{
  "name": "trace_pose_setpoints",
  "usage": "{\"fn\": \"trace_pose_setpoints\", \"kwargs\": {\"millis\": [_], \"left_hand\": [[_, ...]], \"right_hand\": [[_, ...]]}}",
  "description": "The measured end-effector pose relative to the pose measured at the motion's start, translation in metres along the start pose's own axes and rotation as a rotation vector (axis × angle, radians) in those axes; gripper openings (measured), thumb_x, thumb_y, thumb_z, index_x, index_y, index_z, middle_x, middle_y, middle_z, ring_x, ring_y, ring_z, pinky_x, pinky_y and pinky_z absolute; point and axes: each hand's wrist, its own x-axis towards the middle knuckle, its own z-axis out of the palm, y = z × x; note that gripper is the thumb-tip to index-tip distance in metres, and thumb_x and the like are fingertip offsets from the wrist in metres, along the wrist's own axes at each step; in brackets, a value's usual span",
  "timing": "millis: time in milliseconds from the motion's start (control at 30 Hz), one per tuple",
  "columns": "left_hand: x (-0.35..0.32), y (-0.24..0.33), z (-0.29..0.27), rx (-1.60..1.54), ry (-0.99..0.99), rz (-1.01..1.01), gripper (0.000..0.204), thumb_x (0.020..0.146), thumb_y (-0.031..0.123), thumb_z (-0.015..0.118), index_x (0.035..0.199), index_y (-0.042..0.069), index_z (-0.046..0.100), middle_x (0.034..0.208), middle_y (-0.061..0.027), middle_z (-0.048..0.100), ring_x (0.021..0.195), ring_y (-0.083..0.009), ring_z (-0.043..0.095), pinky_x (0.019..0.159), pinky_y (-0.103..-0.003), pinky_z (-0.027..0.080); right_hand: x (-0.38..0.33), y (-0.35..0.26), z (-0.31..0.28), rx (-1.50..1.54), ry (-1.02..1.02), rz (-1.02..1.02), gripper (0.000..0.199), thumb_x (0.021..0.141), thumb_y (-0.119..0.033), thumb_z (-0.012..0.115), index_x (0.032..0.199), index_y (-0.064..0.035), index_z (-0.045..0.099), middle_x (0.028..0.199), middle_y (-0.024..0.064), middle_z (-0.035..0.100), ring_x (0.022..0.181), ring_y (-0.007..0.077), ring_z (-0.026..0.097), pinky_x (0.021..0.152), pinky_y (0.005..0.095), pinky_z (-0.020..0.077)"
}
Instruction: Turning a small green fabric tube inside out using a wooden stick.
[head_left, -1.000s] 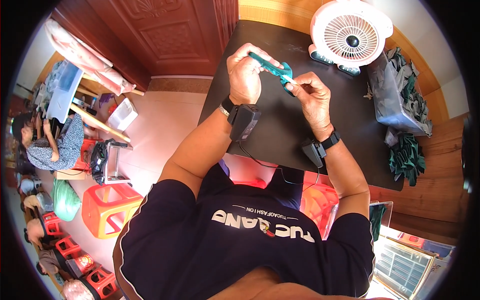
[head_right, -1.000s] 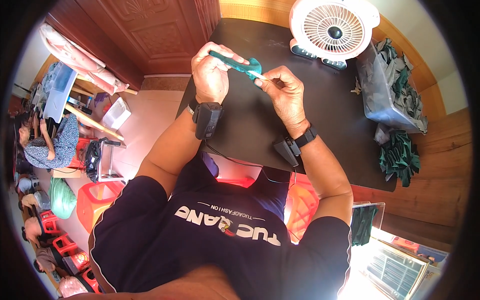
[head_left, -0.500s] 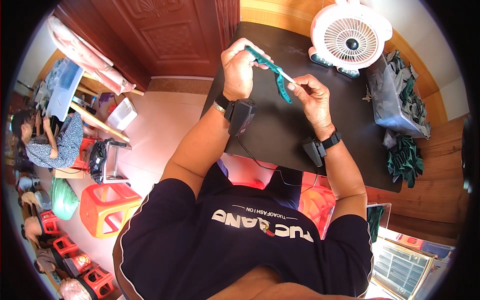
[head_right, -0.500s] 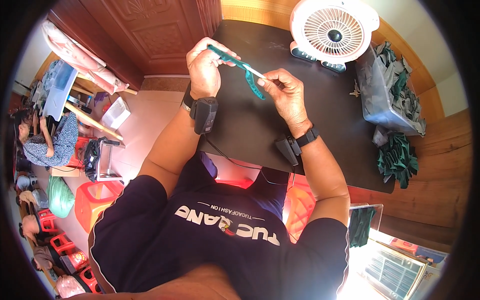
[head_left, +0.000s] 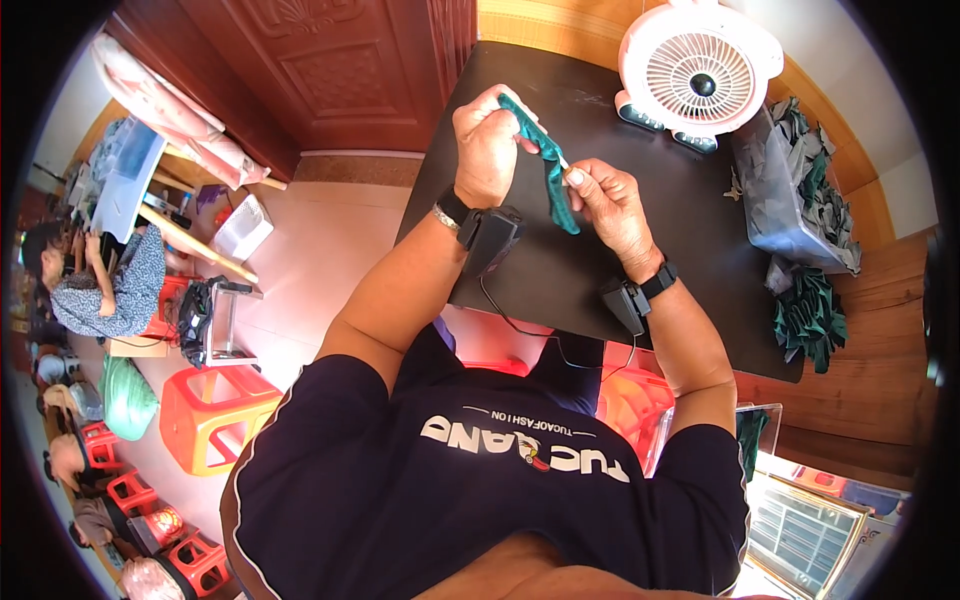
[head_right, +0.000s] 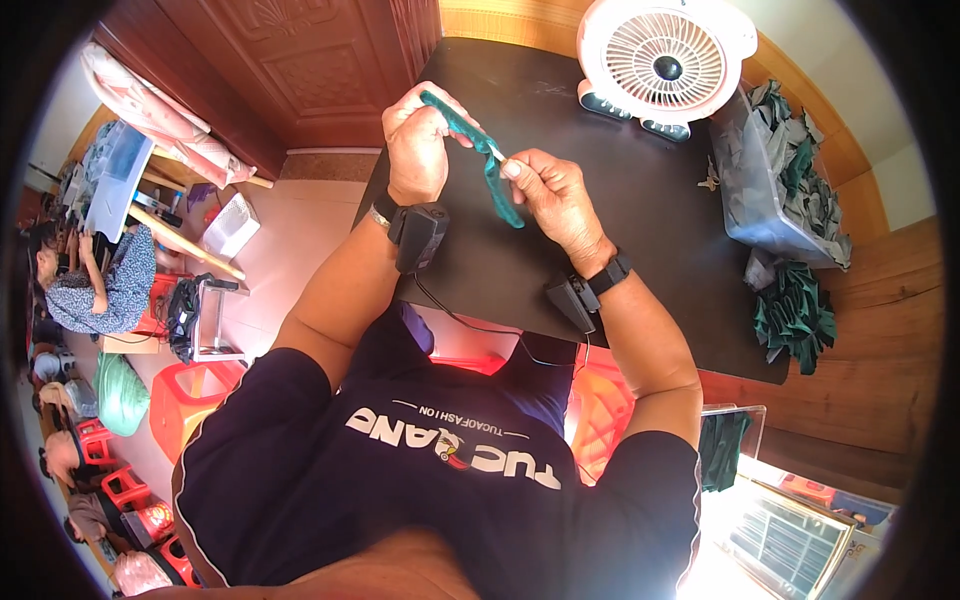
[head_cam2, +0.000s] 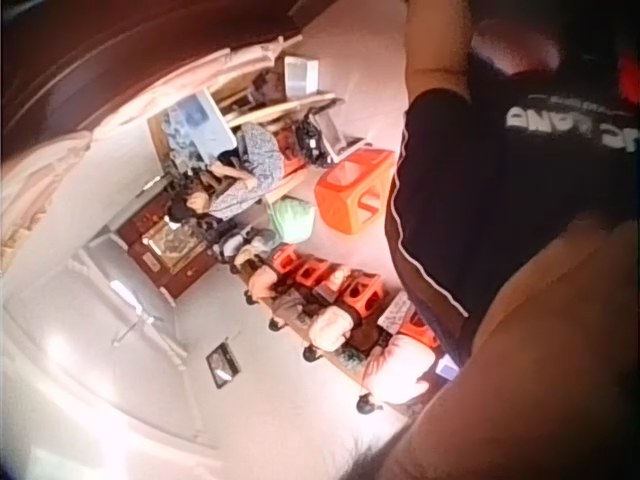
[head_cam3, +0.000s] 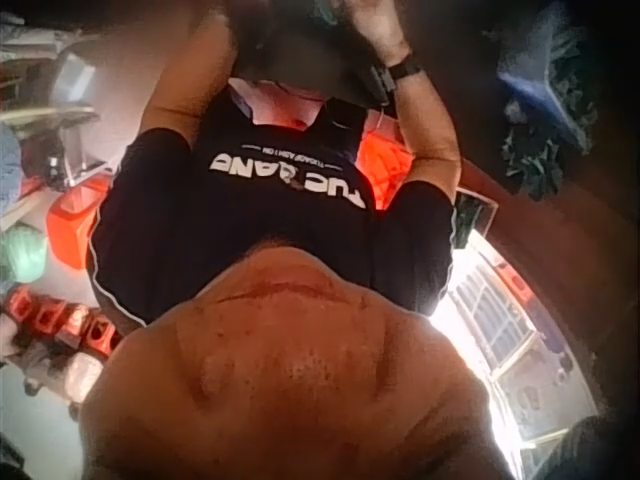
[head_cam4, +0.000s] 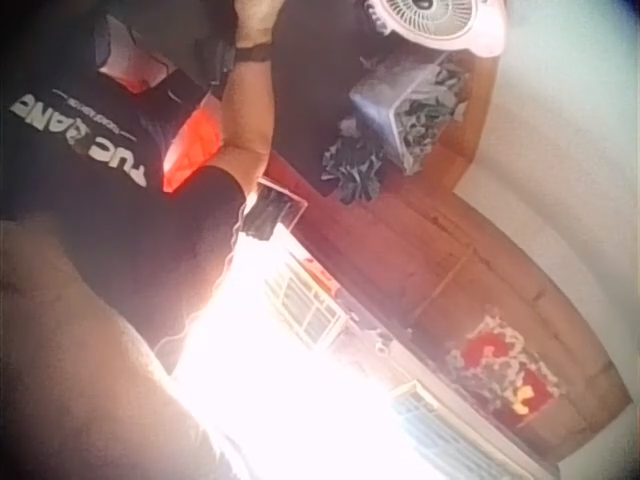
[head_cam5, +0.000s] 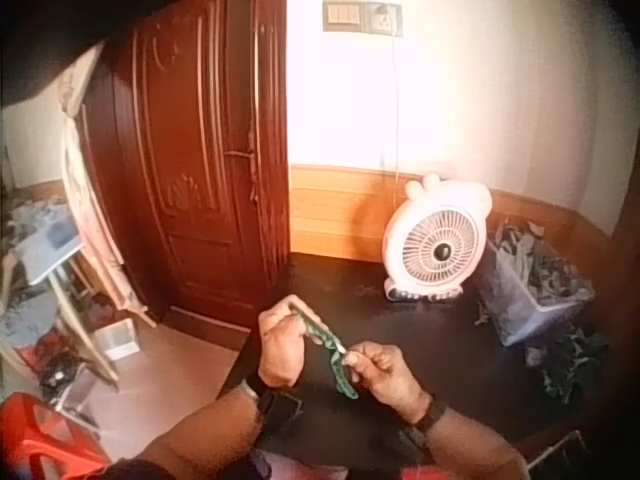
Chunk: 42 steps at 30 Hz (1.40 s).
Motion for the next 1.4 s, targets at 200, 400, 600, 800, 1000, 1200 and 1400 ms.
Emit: {"fn": "trace_pose_setpoints", "kwargs": {"millis": [200,400,600,800,1000,1200,1400], "left_hand": [[0.009,0.001,-0.008,0.048,0.027,-0.009,0.014,0.073,0.002,0.041,0.070,-0.002,0.054,0.065,-0.0134,0.059,0.055,-0.0197,0.059,0.051,-0.028,0.049],[0.014,-0.002,-0.013,-0.019,0.030,-0.027,0.013,0.074,0.002,0.042,0.070,-0.001,0.054,0.066,-0.0082,0.055,0.054,-0.0146,0.056,0.048,-0.026,0.049],[0.007,-0.006,-0.005,-0.039,0.008,-0.086,0.013,0.073,0.001,0.041,0.070,-0.001,0.053,0.065,-0.0077,0.055,0.052,-0.0133,0.054,0.047,-0.025,0.047],[0.003,-0.002,-0.003,0.058,-0.032,-0.036,0.013,0.075,0.001,0.041,0.069,0.000,0.053,0.064,-0.0065,0.054,0.054,-0.0125,0.052,0.048,-0.025,0.047],[0.012,-0.004,-0.010,0.047,0.032,-0.005,0.014,0.074,0.001,0.041,0.070,0.000,0.054,0.065,-0.0079,0.056,0.052,-0.0133,0.053,0.049,-0.024,0.046],[0.017,-0.004,-0.015,0.044,0.059,-0.019,0.015,0.074,0.000,0.040,0.073,-0.002,0.055,0.065,-0.0114,0.059,0.054,-0.0168,0.057,0.052,-0.027,0.049],[0.015,-0.004,-0.012,0.028,0.033,-0.004,0.017,0.074,-0.001,0.039,0.076,-0.003,0.056,0.070,-0.0135,0.061,0.057,-0.0185,0.059,0.055,-0.028,0.051]], "right_hand": [[0.005,-0.003,0.000,-0.041,-0.051,0.072,0.021,0.091,-0.023,0.059,0.085,-0.0033,0.064,0.063,-0.0039,0.051,0.058,0.0040,0.044,0.053,0.0201,0.0371],[0.008,0.013,-0.003,-0.094,0.101,-0.126,0.010,0.085,-0.012,0.066,0.085,-0.0027,0.063,0.071,-0.0045,0.055,0.065,0.0026,0.049,0.060,0.0164,0.0405],[0.009,0.016,0.002,0.016,0.220,-0.206,0.007,0.079,-0.006,0.070,0.081,-0.0032,0.065,0.069,-0.0038,0.056,0.064,0.0029,0.048,0.060,0.0187,0.0418],[0.003,-0.002,-0.005,0.057,-0.027,0.152,0.018,0.088,-0.021,0.063,0.082,-0.0040,0.063,0.063,-0.0045,0.051,0.059,0.0031,0.044,0.054,0.0183,0.0369],[0.008,0.007,-0.003,-0.021,-0.032,0.111,0.020,0.090,-0.022,0.061,0.083,-0.0033,0.062,0.062,-0.0045,0.052,0.058,0.0034,0.043,0.054,0.0189,0.0370],[0.010,0.014,-0.004,-0.030,0.142,-0.071,0.007,0.083,-0.009,0.067,0.083,-0.0035,0.063,0.070,-0.0042,0.057,0.063,0.0024,0.048,0.060,0.0188,0.0414],[0.007,0.010,0.000,0.032,0.151,-0.008,0.008,0.084,-0.012,0.067,0.084,-0.0045,0.064,0.068,-0.0056,0.055,0.061,0.0023,0.045,0.057,0.0188,0.0404]]}}
